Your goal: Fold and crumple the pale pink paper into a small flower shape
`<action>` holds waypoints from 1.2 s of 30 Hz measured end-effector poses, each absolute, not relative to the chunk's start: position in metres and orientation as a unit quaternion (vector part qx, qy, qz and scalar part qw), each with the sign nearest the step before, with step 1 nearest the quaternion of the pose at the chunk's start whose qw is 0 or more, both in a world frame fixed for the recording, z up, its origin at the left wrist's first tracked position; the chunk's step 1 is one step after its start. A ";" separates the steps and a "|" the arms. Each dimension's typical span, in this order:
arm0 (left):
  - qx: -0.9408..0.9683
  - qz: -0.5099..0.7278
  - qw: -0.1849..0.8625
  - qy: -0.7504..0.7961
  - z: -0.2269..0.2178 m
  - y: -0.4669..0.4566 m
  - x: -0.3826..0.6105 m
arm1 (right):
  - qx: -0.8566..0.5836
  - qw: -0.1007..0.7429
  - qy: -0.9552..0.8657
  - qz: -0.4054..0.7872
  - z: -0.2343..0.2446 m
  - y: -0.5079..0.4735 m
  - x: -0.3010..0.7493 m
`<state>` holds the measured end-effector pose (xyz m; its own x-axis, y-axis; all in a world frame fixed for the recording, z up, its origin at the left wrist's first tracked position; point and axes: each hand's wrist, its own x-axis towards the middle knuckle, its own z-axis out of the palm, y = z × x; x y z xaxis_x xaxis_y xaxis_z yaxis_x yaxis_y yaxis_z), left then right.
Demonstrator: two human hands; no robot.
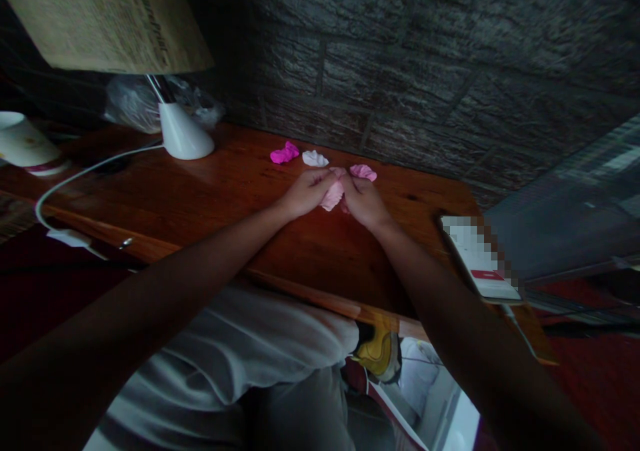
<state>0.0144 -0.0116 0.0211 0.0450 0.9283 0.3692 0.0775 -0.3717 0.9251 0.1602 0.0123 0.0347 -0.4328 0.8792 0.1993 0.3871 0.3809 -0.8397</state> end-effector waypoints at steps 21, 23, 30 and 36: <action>0.613 0.525 0.431 0.403 0.024 -0.015 0.016 | -0.426 0.290 -0.770 0.376 0.035 0.015 0.162; 0.616 0.525 0.430 0.400 0.025 -0.015 0.016 | -0.426 0.289 -0.772 0.374 0.036 0.014 0.162; 0.619 0.522 0.416 0.414 0.026 -0.016 0.016 | -0.427 0.275 -0.781 0.363 0.041 0.011 0.161; 0.617 0.516 0.422 0.417 0.026 -0.016 0.017 | -0.436 0.267 -0.780 0.360 0.044 0.009 0.162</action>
<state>0.0169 -0.0155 0.0259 0.1182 0.9511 0.2853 0.0792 -0.2955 0.9521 0.1616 0.0087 0.0443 -0.4769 0.8728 0.1039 0.4882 0.3613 -0.7944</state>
